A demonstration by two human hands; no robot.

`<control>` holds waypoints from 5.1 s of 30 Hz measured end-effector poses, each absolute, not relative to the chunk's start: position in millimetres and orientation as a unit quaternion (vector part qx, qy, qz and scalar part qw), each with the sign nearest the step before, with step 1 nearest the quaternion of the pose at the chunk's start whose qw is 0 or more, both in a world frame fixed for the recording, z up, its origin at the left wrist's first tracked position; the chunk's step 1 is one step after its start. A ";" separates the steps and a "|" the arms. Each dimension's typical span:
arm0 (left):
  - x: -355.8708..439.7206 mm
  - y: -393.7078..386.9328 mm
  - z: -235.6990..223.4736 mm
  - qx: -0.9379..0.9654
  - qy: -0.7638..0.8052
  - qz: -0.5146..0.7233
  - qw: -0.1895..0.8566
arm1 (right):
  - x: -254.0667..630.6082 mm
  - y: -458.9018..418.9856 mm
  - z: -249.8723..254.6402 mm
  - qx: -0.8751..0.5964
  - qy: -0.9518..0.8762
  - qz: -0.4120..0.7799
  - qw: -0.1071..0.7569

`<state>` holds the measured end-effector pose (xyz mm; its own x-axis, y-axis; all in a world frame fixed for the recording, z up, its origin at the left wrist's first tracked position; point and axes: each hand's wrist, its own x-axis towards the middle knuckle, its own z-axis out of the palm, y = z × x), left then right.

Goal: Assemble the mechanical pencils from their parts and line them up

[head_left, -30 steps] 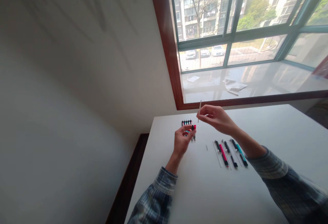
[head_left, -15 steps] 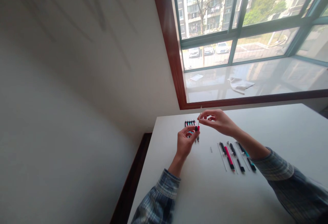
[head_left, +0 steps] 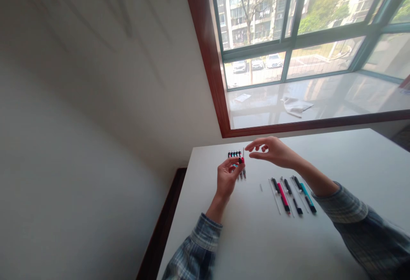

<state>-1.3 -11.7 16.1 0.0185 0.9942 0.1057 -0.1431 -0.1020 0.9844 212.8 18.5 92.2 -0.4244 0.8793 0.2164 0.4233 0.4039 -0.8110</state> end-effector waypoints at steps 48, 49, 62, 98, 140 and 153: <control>4.5 -15.9 -6.6 0.537 0.454 0.494 0.512 | 232.6 17.3 79.0 -0.339 -0.671 0.462 0.471; 5.1 -16.5 -5.4 0.542 0.453 0.491 0.510 | 231.8 17.6 78.7 -0.339 -0.671 0.461 0.471; 8.7 -19.0 5.5 0.557 0.446 0.484 0.506 | 229.7 17.4 80.2 -0.354 -0.680 0.437 0.470; 9.7 -17.2 11.8 0.575 0.442 0.470 0.503 | 216.2 12.0 83.7 -0.348 -0.717 0.441 0.413; 7.1 -19.4 5.2 0.595 0.436 0.469 0.486 | 243.0 25.1 87.4 -0.379 -0.717 0.421 0.406; 7.5 -18.0 6.2 0.594 0.442 0.467 0.484 | 239.1 25.2 83.9 -0.355 -0.742 0.441 0.360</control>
